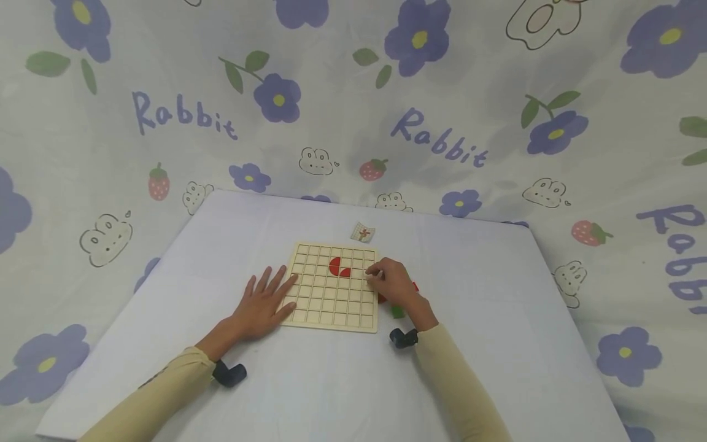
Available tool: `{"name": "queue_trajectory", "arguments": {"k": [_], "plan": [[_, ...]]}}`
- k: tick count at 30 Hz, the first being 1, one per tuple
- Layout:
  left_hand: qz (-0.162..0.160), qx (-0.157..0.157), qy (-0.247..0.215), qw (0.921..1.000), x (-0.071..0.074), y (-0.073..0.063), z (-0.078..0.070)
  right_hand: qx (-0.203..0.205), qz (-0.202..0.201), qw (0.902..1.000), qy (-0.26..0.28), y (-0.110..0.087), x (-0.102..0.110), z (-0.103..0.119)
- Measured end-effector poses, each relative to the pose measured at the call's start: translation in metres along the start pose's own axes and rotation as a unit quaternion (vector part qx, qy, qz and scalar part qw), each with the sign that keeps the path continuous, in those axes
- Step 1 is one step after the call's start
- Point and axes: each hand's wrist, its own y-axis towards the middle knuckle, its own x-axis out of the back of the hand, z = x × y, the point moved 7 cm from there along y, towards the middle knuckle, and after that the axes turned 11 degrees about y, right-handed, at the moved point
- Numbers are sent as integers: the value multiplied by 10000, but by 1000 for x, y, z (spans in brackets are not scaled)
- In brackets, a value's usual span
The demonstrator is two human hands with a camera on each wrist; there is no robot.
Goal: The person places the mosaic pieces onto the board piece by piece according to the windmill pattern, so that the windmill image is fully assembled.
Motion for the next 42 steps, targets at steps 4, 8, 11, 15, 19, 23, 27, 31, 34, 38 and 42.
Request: {"name": "queue_trajectory", "arguments": {"k": [4, 8, 11, 15, 19, 23, 27, 31, 34, 38, 42], "plan": [[-57, -24, -28, 10000, 0, 1, 0, -177, 228, 9991, -326, -7, 6, -6], [-69, -10, -4, 10000, -1, 1, 0, -286, 456, 9976, -445, -15, 10, -14], [-83, 8, 25, 10000, -1, 1, 0, -104, 584, 9974, -408, -21, 12, -15], [-43, 25, 3, 10000, -3, 0, 0, 70, 697, 9967, -410, -27, 13, -15], [5, 3, -57, 10000, -5, 0, -1, -47, 811, 9957, -443, -33, 13, -17], [0, 11, -24, 10000, -6, 0, 1, -216, 798, 9960, -335, -34, 12, -16], [-91, -2, -64, 9999, -6, 1, 3, -467, 537, 9974, 69, -34, 17, -16], [-134, 3, -40, 9999, -3, 0, 2, -499, -32, 9970, 587, -27, 25, -17], [-120, 31, 54, 9999, -2, -1, 3, -333, -363, 9935, 1031, -20, 26, -15], [-65, 31, 50, 10000, -1, -1, 1, -177, -634, 9871, 1457, -10, 23, -12], [16, 37, 0, 10000, -2, -1, 1, -227, -905, 9824, 1617, -3, 18, -9]]}}
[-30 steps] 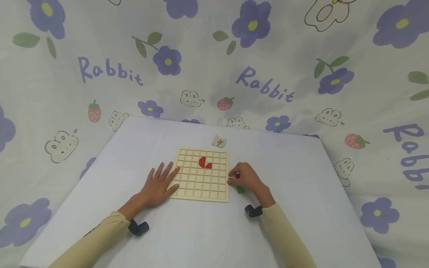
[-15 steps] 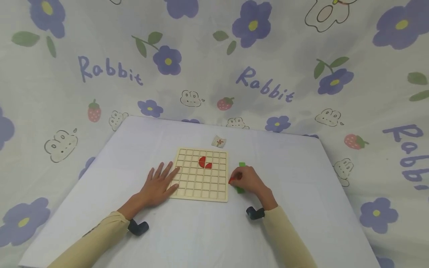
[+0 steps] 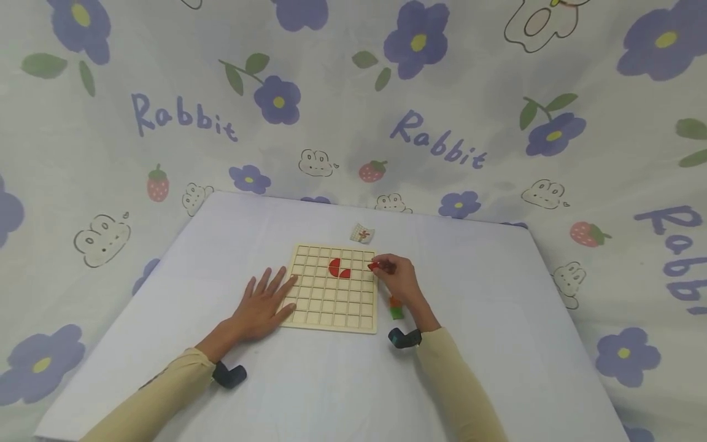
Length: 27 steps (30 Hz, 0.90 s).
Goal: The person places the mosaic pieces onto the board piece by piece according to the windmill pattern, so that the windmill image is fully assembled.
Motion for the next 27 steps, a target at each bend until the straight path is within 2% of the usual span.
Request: {"name": "queue_trajectory", "arguments": {"k": [3, 10, 14, 19, 22, 27], "plan": [[24, 4, -19, 10000, -1, 0, -1, -88, -66, 9998, 149, 3, -5, 0], [-30, -4, 21, 10000, 3, 0, -2, -59, 189, 9974, 692, 8, -18, 5], [13, 13, 43, 10000, 4, 0, -1, -205, 57, 9949, 990, 11, -21, 3], [27, 11, 23, 10000, 3, 0, -2, -215, -190, 9987, 425, 14, -24, 0], [22, 7, 11, 10000, 3, 0, -2, -202, -47, 9998, -65, 17, -29, 0], [29, 19, 34, 10000, 5, 0, -3, 236, 226, 9962, -807, 20, -41, 7]]}}
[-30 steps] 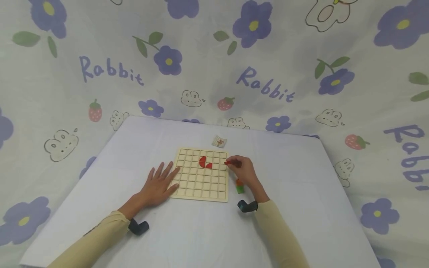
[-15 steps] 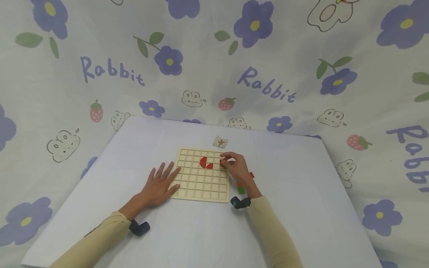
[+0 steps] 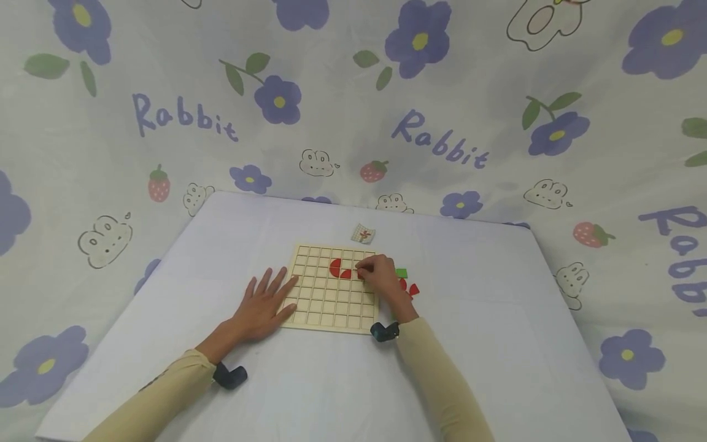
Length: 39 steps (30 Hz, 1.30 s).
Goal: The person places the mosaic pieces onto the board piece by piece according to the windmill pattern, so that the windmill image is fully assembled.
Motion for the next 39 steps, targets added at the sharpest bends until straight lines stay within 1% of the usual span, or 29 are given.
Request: {"name": "queue_trajectory", "arguments": {"k": [3, 5, 8, 9, 11, 14, 16, 18, 21, 23, 26, 29, 33, 35, 36, 37, 39], "plan": [[-22, -4, -8, 10000, 0, 0, 1, 307, -97, 9984, -456, 1, -5, 4], [-25, -4, -2, 10000, 0, -1, 1, 624, -131, 9955, -706, 1, -9, 7], [-3, -12, 14, 10000, -1, 0, 0, 927, -112, 9917, -882, -2, -9, 9], [0, -10, 29, 10000, -1, 0, 0, 960, -82, 9918, -835, -3, -9, 9], [-7, -6, 41, 10000, -2, 0, 0, 806, -52, 9946, -646, -4, -5, 5], [-10, -20, -11, 10000, -2, -1, -1, 409, -137, 9981, -433, -7, 5, -6], [-30, -29, -9, 10000, -2, -1, -1, 291, -184, 9988, -338, -11, 12, -9], [-52, -36, -19, 10000, -2, -1, -1, 235, -188, 9990, -329, -17, 20, -11], [-182, -81, -28, 9998, -2, -1, 0, 322, -152, 9986, -378, -25, 29, -7], [-255, -106, -76, 9996, 0, -1, -1, 350, -160, 9978, -542, -30, 35, -6], [-289, -142, -110, 9994, 0, 0, -1, 339, -282, 9948, -915, -35, 44, -9], [-219, -123, -135, 9996, 1, 0, -2, 132, -354, 9890, -1428, -38, 51, -15], [-153, -78, -14, 9999, -1, -2, -1, -186, -171, 9783, -2058, -42, 56, -21], [-130, -59, 67, 9999, -3, -2, 0, -288, -60, 9748, -2210, -44, 57, -24], [-136, -49, 106, 9998, -4, -2, 1, -345, -31, 9749, -2201, -44, 59, -25], [-135, -49, 118, 9998, -4, -1, 1, -366, -29, 9754, -2176, -45, 60, -26], [-143, -70, 127, 9998, -3, -1, 0, -391, -145, 9758, -2145, -48, 64, -28]]}}
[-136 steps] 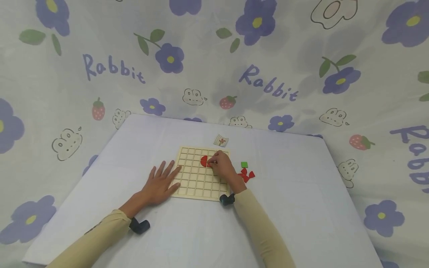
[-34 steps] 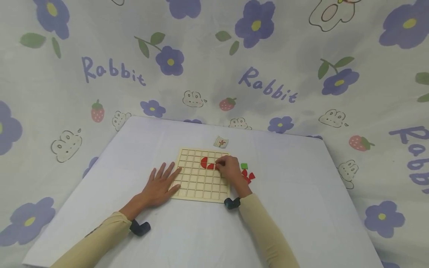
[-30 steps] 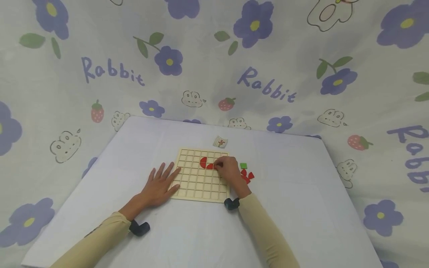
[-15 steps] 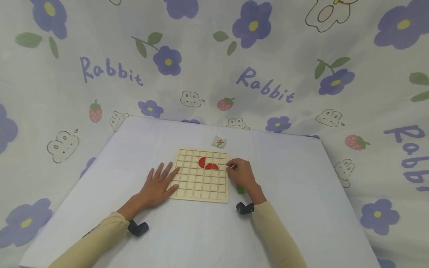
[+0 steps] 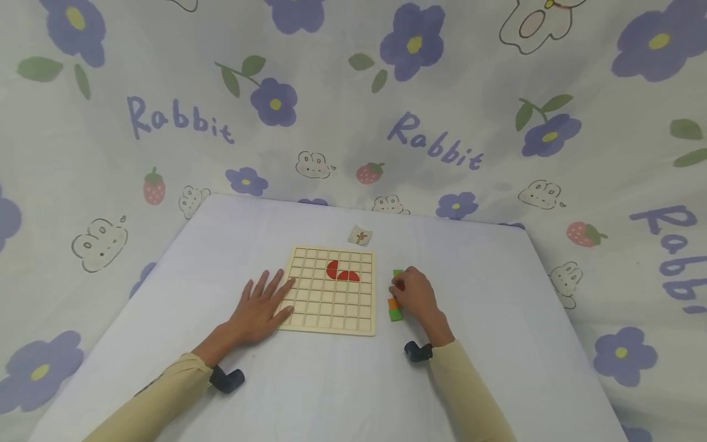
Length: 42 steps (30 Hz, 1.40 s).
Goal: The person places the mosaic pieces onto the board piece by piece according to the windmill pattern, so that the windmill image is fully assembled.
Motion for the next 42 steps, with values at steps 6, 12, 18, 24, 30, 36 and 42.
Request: {"name": "queue_trajectory", "arguments": {"k": [6, 12, 18, 24, 30, 36, 42], "plan": [[18, -46, -62, 10000, 3, 0, -3, -269, -506, 9984, -2, -9, 12, -11], [2, 6, -2, 10000, 3, 0, -1, -169, -622, 9978, 180, -10, 13, -8], [-37, 13, -18, 10000, 1, 0, 1, -361, -641, 9951, 668, -2, 8, -12], [-11, 19, -42, 10000, 4, 0, 1, -749, -405, 9914, 995, 4, -1, -17], [-2, -5, -50, 10000, 9, -1, -1, -590, -288, 9949, 765, 9, -10, -6], [-131, -49, -15, 9999, 12, -1, -4, -155, -161, 9996, 192, 16, -20, 4], [-80, 4, 37, 10000, 9, 0, -2, -334, -231, 9942, 997, 17, -19, 6]]}}
